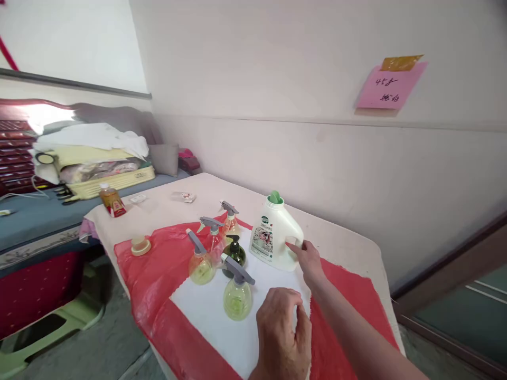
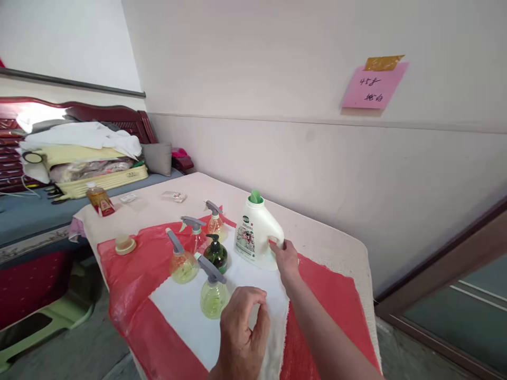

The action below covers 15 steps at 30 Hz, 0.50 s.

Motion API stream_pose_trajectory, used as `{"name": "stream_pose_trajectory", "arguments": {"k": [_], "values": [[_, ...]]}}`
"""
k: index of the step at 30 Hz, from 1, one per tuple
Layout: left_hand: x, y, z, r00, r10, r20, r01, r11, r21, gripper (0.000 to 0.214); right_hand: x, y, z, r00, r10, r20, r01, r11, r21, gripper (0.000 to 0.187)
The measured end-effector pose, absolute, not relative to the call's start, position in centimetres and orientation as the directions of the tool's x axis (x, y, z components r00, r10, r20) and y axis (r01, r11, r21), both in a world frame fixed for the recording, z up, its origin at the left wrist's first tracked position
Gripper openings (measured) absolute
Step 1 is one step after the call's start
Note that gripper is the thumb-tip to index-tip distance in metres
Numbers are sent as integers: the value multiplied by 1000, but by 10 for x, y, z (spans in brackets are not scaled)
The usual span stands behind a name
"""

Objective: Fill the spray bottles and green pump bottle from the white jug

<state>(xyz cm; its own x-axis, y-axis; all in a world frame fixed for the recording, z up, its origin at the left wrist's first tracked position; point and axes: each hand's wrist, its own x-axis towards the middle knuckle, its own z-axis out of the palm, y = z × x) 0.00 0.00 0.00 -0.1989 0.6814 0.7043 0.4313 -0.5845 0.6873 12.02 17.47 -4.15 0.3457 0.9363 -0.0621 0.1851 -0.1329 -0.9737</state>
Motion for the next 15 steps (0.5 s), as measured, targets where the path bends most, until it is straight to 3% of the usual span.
{"name": "stream_pose_trajectory", "arguments": {"k": [15], "values": [[12,1,-11,-25,789,614,511,-518,686,26,128,192,-73,123,974,-189,28,-194,-981,29]]}}
